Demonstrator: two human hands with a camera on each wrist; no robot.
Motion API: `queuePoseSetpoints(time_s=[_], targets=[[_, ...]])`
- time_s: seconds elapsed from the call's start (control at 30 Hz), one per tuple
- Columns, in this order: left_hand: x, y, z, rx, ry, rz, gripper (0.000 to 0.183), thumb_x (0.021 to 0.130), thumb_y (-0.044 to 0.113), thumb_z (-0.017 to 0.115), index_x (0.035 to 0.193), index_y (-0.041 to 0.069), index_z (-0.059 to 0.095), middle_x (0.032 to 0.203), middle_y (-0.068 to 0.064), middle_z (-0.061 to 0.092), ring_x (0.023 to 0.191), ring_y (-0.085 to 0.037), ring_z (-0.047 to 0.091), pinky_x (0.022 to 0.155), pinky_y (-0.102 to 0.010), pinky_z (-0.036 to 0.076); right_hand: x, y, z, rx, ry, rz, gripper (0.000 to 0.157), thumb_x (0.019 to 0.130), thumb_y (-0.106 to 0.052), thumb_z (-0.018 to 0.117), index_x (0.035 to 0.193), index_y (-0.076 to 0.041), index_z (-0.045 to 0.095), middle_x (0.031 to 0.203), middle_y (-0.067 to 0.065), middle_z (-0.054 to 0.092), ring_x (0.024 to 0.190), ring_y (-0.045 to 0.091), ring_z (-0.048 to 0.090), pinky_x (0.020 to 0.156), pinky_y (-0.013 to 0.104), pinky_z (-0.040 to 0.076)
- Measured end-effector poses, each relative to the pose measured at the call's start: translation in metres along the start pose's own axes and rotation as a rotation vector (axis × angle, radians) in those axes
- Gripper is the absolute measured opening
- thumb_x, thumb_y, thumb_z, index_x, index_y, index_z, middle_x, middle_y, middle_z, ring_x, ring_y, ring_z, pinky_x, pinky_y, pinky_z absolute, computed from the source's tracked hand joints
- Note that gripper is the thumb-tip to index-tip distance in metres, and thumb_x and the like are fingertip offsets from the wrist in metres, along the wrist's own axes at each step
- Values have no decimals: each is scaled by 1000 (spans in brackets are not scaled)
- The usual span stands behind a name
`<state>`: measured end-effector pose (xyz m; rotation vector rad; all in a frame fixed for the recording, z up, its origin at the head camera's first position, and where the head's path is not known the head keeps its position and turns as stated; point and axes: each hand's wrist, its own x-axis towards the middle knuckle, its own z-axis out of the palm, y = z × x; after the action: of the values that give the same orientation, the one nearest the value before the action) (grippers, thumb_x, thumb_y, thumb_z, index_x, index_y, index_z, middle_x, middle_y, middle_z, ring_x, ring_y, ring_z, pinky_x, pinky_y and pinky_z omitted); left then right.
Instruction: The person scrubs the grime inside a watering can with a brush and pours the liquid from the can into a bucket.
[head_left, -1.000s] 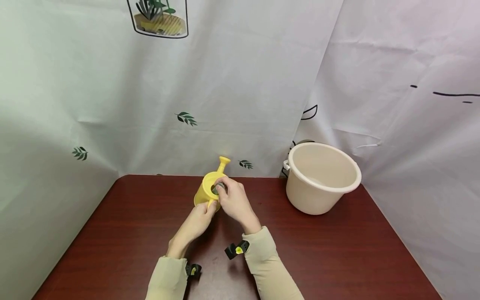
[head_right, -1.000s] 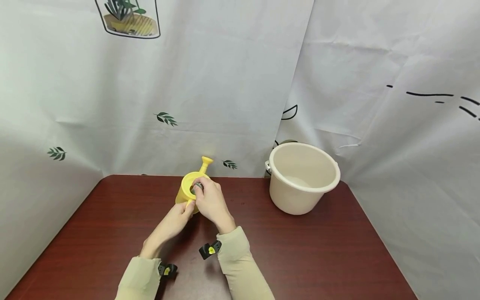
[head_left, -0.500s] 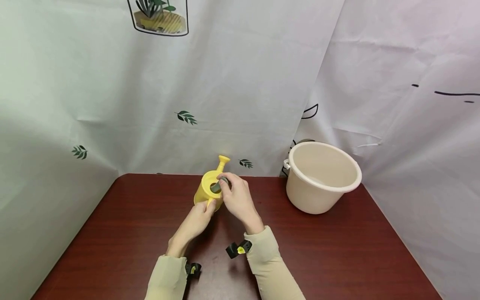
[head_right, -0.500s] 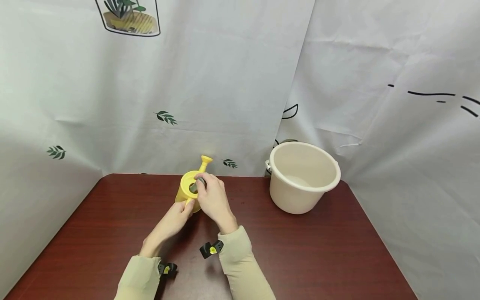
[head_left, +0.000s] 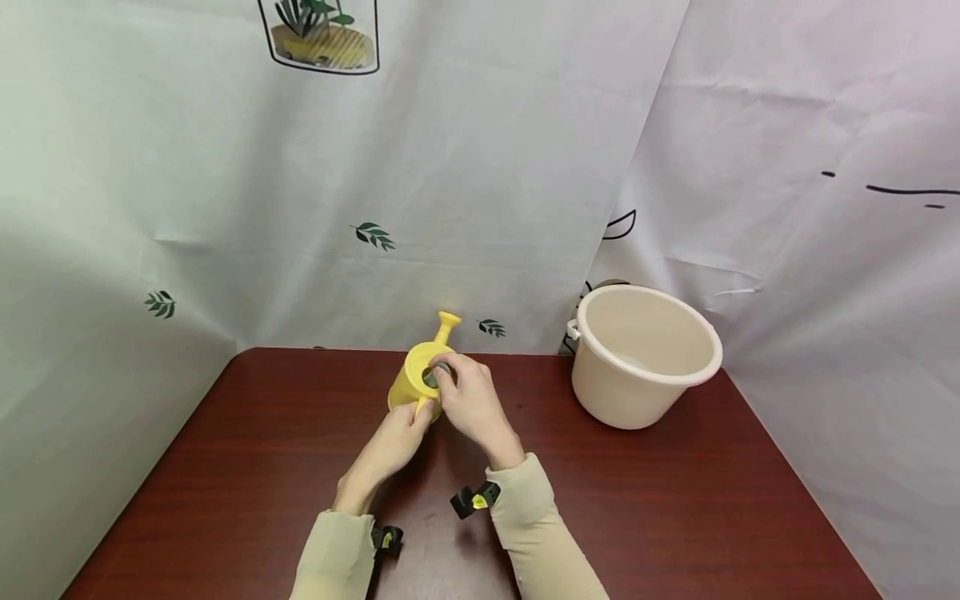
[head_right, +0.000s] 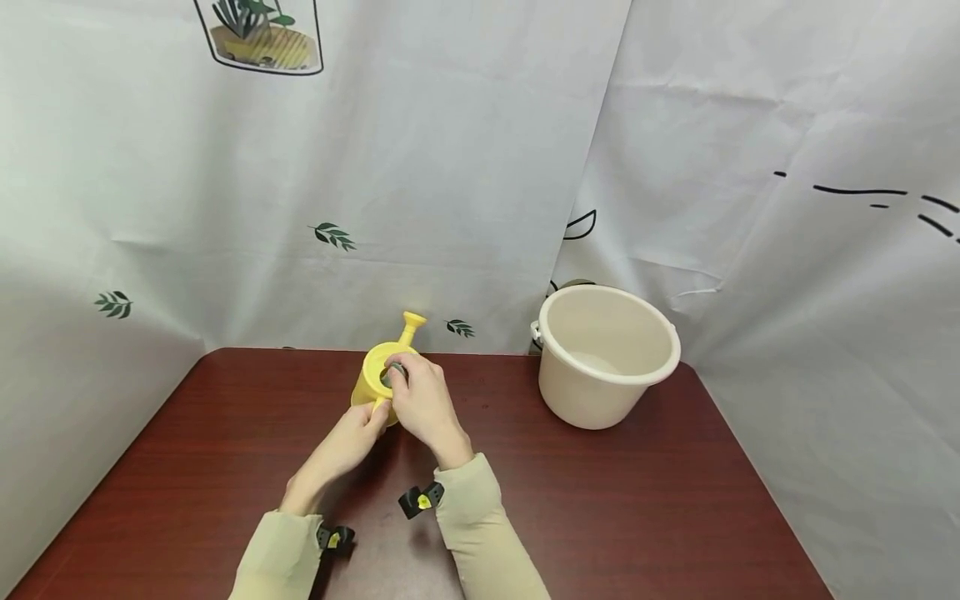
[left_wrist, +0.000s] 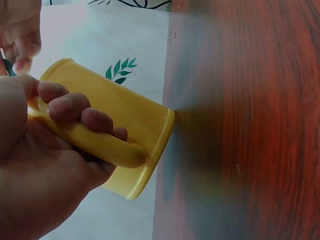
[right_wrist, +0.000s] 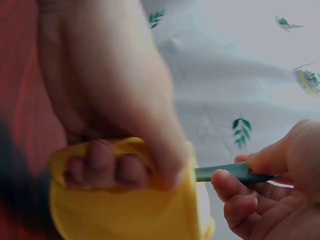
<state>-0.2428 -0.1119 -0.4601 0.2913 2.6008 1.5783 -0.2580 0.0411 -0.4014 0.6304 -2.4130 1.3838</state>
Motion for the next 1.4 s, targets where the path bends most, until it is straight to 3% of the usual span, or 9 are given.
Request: queuePoseSetpoints(time_s=[0.17, 0.23, 0.43, 0.7, 1.13, 1.4], targets=[[-1, 0, 0, 0, -8, -1, 50, 106, 37, 40, 63, 12, 42, 56, 3, 32, 47, -11, 27, 47, -24, 25, 0, 7, 5, 68, -39, 70, 18, 99, -7, 52, 106, -7, 68, 70, 3, 62, 46, 11, 47, 46, 24, 40], [-1, 0, -1, 6, -2, 0, 50, 106, 37, 40, 63, 11, 43, 57, 3, 32, 48, -11, 28, 48, -24, 26, 0, 9, 5, 103, -38, 97, 19, 99, -8, 50, 107, -6, 67, 64, 2, 61, 46, 12, 52, 44, 25, 39], [-1, -1, -1, 9, -1, 15, 52, 105, 43, 40, 65, 10, 44, 57, 3, 34, 49, -11, 31, 47, -25, 29, 1, 7, 0, 117, 17, 113, 20, 98, -9, 50, 108, -4, 66, 62, 7, 63, 46, 18, 57, 42, 27, 39], [0, 2, -2, 21, -17, 16, 46, 107, 34, 41, 68, 10, 46, 58, 2, 35, 49, -12, 29, 48, -25, 26, 0, -5, -13, 65, 126, 120, 21, 97, -9, 50, 106, -1, 67, 62, 8, 61, 48, 12, 57, 46, 28, 46], [-1, 1, -1, -1, -17, 18, 47, 107, 35, 40, 66, 11, 45, 58, 3, 31, 49, -11, 27, 49, -24, 25, 0, 6, 15, 102, 75, 102, 16, 93, -6, 52, 92, -4, 68, 51, -4, 52, 41, 11, 51, 40, 26, 41], [-1, 0, -2, 33, 1, 22, 48, 106, 37, 39, 66, 12, 44, 58, 4, 32, 51, -11, 29, 50, -24, 27, 0, 3, 11, 166, 94, 113, 17, 95, -8, 51, 96, -2, 67, 50, 4, 55, 41, 17, 54, 40, 27, 38]])
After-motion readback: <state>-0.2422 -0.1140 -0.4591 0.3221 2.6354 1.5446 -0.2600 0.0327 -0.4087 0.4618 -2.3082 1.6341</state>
